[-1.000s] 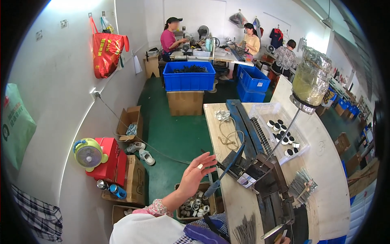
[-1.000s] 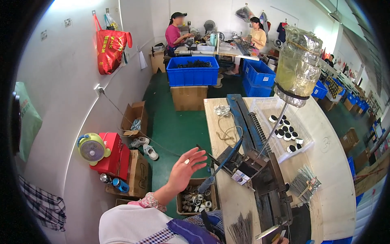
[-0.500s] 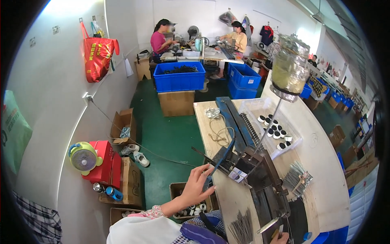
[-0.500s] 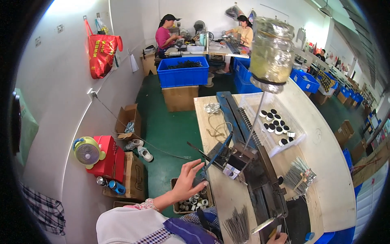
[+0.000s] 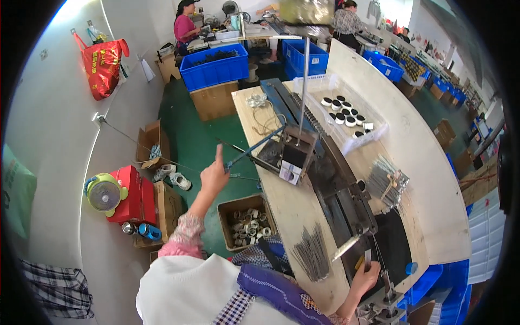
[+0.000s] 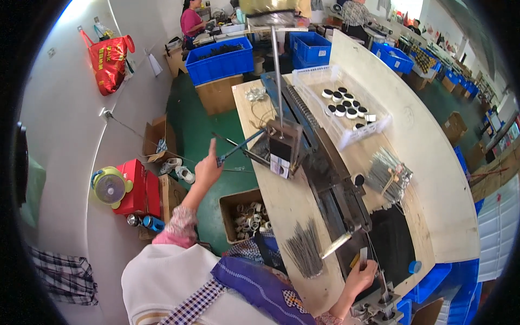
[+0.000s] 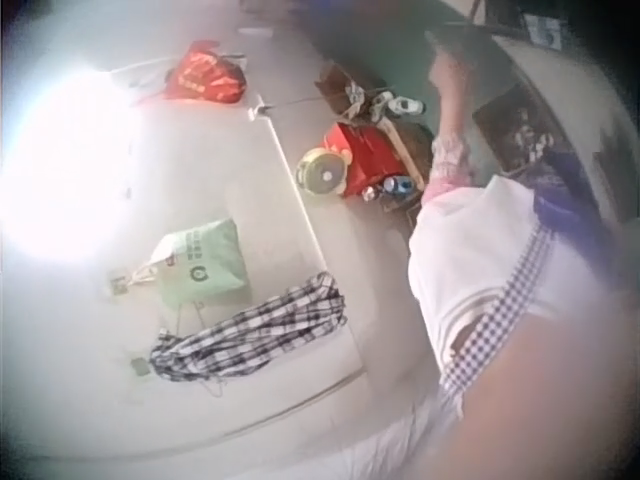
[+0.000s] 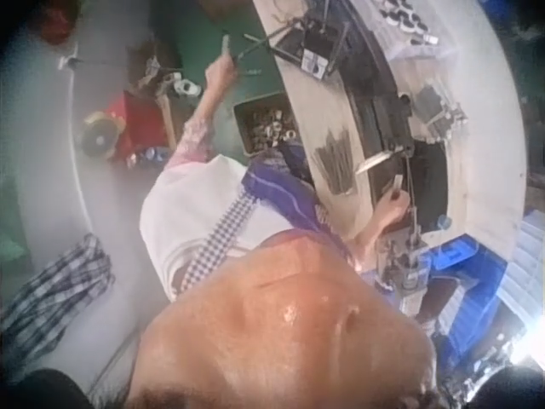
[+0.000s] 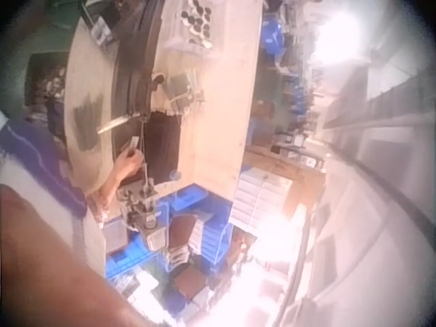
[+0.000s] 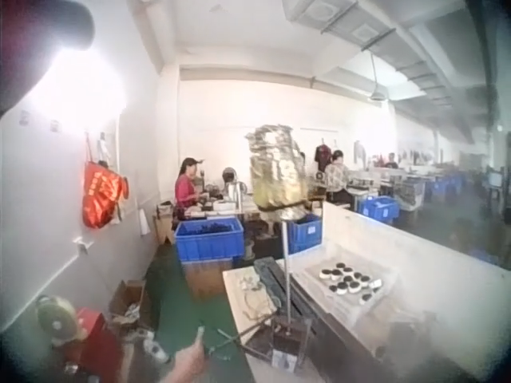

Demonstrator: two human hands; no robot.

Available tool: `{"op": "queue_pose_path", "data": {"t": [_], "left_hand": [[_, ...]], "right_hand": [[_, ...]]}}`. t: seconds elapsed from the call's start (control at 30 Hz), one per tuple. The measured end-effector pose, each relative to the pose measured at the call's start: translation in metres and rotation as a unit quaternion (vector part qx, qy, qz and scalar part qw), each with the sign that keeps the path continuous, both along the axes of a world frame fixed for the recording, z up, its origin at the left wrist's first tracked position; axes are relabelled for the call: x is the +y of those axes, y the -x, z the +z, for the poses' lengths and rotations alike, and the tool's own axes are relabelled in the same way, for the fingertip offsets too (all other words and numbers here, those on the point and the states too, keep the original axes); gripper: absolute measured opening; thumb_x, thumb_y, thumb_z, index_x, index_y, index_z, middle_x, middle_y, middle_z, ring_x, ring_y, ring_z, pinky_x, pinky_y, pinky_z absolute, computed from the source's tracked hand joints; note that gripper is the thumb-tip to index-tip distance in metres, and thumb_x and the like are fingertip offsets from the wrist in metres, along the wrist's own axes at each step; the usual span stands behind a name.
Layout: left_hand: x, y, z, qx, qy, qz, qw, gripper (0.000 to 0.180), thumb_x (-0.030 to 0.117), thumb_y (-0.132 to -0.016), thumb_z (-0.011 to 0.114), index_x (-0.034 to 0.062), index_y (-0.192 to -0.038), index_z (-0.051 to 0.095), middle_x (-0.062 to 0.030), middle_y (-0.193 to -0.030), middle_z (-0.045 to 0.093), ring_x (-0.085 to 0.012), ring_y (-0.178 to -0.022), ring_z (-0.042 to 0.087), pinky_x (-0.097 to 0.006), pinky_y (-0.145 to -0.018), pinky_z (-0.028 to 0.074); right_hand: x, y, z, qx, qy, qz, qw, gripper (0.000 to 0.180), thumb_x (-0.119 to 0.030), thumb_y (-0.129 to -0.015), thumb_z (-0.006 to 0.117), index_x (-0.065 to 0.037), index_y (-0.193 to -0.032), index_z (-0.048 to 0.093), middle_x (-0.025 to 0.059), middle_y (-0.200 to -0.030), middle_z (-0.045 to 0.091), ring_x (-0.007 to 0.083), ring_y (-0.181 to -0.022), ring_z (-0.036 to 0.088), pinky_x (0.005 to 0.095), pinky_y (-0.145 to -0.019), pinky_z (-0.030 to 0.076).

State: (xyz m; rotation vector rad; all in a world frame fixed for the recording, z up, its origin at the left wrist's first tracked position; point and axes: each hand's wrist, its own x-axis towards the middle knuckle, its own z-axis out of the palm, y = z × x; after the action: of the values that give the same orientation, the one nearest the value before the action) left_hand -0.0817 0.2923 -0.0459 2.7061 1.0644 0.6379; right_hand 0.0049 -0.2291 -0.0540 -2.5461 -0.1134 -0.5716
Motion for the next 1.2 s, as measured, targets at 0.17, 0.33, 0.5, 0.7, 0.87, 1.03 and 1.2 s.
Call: {"op": "queue_pose_path", "data": {"t": [0.17,0.33,0.5,0.7,0.87,1.03,1.2], "left_hand": [[-0.037,0.000,0.001,0.033,0.054,-0.011,0.998,0.088,0.022,-0.082,0.064,0.0076,-0.150,0.009,-0.0207,-0.078,0.066,-0.0411,-0.068,0.063,-0.049,-0.059,0.050],[-0.133,-0.017,0.008,-0.106,-0.155,-0.201,0.961,0.070,0.013,-0.083,0.063,-0.0015,-0.142,0.028,-0.0277,-0.125,0.049,-0.0412,-0.114,0.049,-0.047,-0.091,0.043],[-0.166,-0.037,0.030,-0.162,0.294,-0.244,0.910,0.027,0.020,-0.093,0.053,-0.0028,-0.107,0.057,-0.0138,-0.103,0.058,-0.0245,-0.087,0.059,-0.035,-0.073,0.051],[-0.158,-0.086,0.022,-0.082,0.621,-0.149,0.765,0.048,0.046,-0.096,0.048,-0.0008,-0.102,0.059,-0.0081,-0.086,0.062,-0.0146,-0.060,0.059,-0.026,-0.048,0.046],[-0.156,-0.110,-0.016,-0.075,0.644,-0.160,0.744,0.041,0.042,-0.096,0.049,0.0043,-0.094,0.064,-0.0029,-0.070,0.061,-0.0121,-0.051,0.054,-0.026,-0.043,0.041],[-0.171,-0.112,-0.012,-0.122,0.700,-0.148,0.688,0.036,0.035,-0.100,0.043,0.0043,-0.094,0.061,-0.0014,-0.065,0.055,-0.0101,-0.044,0.045,-0.025,-0.038,0.032],[-0.178,-0.108,-0.003,-0.161,0.728,-0.135,0.653,0.029,0.030,-0.101,0.042,0.0047,-0.092,0.052,0.0001,-0.064,0.046,-0.0096,-0.043,0.040,-0.026,-0.037,0.027]], "right_hand": [[-0.003,0.001,0.000,0.005,-0.068,0.006,0.998,0.017,-0.005,-0.081,0.066,-0.001,-0.080,0.049,0.0139,-0.075,0.051,0.0326,-0.069,0.055,0.0405,-0.062,0.044],[-0.003,-0.004,-0.005,-0.011,-0.037,0.007,0.999,0.015,-0.006,-0.083,0.065,-0.002,-0.082,0.051,0.0137,-0.079,0.055,0.0332,-0.069,0.057,0.0404,-0.063,0.045],[-0.004,-0.011,-0.011,-0.028,-0.053,0.018,0.998,0.012,-0.005,-0.082,0.065,-0.003,-0.086,0.054,0.0136,-0.079,0.058,0.0332,-0.072,0.061,0.0391,-0.063,0.046],[-0.004,-0.010,-0.013,-0.005,-0.086,0.007,0.996,0.011,-0.002,-0.081,0.064,-0.003,-0.086,0.054,0.0133,-0.078,0.059,0.0327,-0.071,0.061,0.0391,-0.062,0.046],[-0.011,-0.004,-0.020,0.008,-0.110,0.020,0.994,0.010,0.000,-0.082,0.062,-0.001,-0.084,0.052,0.0140,-0.076,0.052,0.0302,-0.068,0.056,0.0389,-0.061,0.044],[-0.007,0.001,-0.011,0.000,-0.077,0.004,0.997,0.019,-0.011,-0.085,0.066,-0.003,-0.080,0.050,0.0139,-0.072,0.050,0.0325,-0.063,0.053,0.0418,-0.057,0.039],[-0.002,0.000,-0.008,-0.003,-0.075,0.011,0.997,0.019,-0.009,-0.084,0.066,-0.003,-0.080,0.049,0.0139,-0.072,0.050,0.0328,-0.063,0.053,0.0425,-0.057,0.039]]}}
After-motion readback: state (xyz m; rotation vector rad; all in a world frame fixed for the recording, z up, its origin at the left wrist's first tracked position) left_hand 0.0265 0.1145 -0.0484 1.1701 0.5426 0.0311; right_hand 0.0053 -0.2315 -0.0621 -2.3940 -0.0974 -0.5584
